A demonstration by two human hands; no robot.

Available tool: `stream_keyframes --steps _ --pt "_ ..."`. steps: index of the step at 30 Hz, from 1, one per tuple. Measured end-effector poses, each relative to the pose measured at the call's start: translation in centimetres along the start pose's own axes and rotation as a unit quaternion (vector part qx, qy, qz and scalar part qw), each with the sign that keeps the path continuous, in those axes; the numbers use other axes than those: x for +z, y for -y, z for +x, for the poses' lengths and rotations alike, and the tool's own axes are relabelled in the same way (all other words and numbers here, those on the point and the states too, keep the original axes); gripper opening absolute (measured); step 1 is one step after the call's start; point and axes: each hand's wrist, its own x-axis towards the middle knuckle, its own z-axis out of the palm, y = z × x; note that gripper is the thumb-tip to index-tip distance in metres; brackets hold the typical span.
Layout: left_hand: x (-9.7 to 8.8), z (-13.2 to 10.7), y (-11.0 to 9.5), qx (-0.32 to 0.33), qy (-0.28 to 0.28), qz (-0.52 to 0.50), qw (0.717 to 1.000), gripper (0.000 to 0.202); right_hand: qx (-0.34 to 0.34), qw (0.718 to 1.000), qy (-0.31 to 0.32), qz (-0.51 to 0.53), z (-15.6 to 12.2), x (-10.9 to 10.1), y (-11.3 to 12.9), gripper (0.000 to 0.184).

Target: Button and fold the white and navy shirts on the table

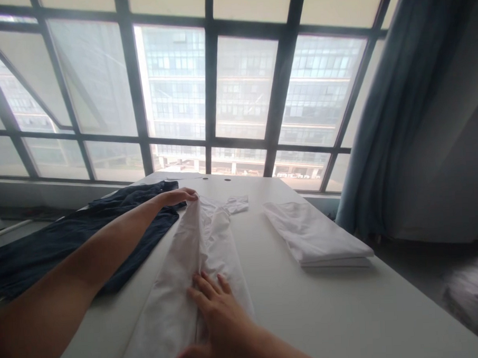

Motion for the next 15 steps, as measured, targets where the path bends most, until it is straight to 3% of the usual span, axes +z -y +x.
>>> stream_keyframes --steps 3,5,9,15 --pt "0.9 -0.3 -0.2 -0.028 0.064 -0.004 0.998 0.027 -0.003 1.000 -0.002 0.003 -0.1 0.0 0.1 0.107" --pt "1.4 -0.5 -0.2 -0.050 0.076 0.015 0.996 0.025 -0.008 1.000 0.004 0.002 -0.2 -0.1 0.2 0.102" --pt "2.5 -1.1 -0.3 -0.077 0.061 0.075 0.992 0.018 -0.029 0.999 0.015 0.008 -0.2 -0.7 0.9 0.085" --pt "3.6 -2.9 -0.6 -0.081 0.041 0.127 0.988 0.031 -0.078 0.997 -0.025 0.007 -0.3 -0.1 1.0 0.058"
